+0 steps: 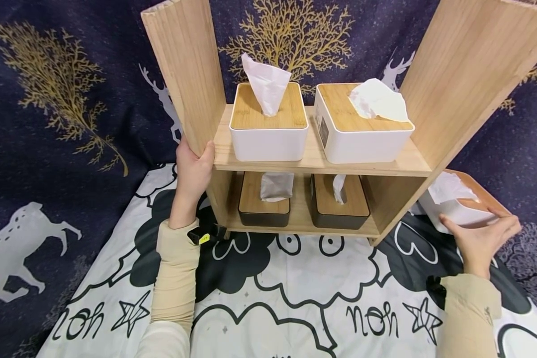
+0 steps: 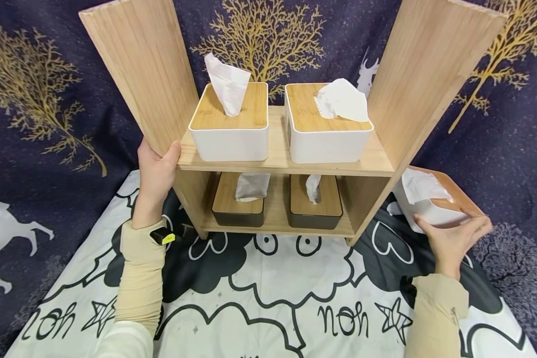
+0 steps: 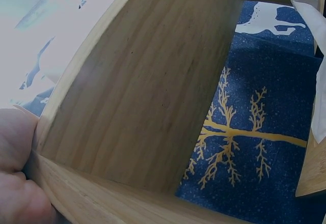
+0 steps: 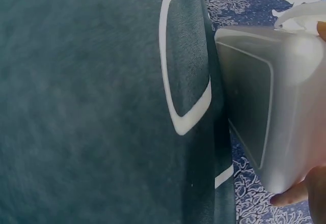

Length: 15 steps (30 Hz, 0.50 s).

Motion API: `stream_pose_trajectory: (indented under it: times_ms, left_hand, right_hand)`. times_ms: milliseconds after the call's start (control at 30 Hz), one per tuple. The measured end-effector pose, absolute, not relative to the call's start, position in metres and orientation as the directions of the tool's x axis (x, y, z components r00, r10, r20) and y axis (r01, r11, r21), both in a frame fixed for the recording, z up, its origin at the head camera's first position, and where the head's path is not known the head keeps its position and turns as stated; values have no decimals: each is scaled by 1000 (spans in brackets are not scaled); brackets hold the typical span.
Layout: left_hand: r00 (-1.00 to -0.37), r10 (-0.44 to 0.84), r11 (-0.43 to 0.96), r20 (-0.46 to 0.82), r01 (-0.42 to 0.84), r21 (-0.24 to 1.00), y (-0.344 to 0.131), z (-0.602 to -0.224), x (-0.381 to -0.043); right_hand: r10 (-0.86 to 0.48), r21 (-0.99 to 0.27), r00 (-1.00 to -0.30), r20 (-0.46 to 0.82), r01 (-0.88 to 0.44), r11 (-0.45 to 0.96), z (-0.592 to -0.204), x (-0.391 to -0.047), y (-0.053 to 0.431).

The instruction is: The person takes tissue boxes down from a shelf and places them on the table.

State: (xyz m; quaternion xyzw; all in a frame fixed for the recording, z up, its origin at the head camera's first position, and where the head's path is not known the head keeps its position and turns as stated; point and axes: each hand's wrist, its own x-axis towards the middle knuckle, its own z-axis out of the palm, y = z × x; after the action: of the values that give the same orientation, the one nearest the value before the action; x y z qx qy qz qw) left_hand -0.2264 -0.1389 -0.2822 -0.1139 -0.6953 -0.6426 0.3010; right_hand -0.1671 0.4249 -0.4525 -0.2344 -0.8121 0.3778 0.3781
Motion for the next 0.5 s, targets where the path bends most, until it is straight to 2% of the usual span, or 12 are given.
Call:
stream_pose_trajectory:
  times_ms: [300,500]
  left_hand:
    - [-792,-227,141,567,549,824,-139,-282,-226]
    - [-794,-220,142,567,549,824,-140,-282,-227]
  right_hand:
    - [642,-779,-618,454,74,622,-451,-168,427]
    - [592,-759,-697,405,104,642,-439,-168,429]
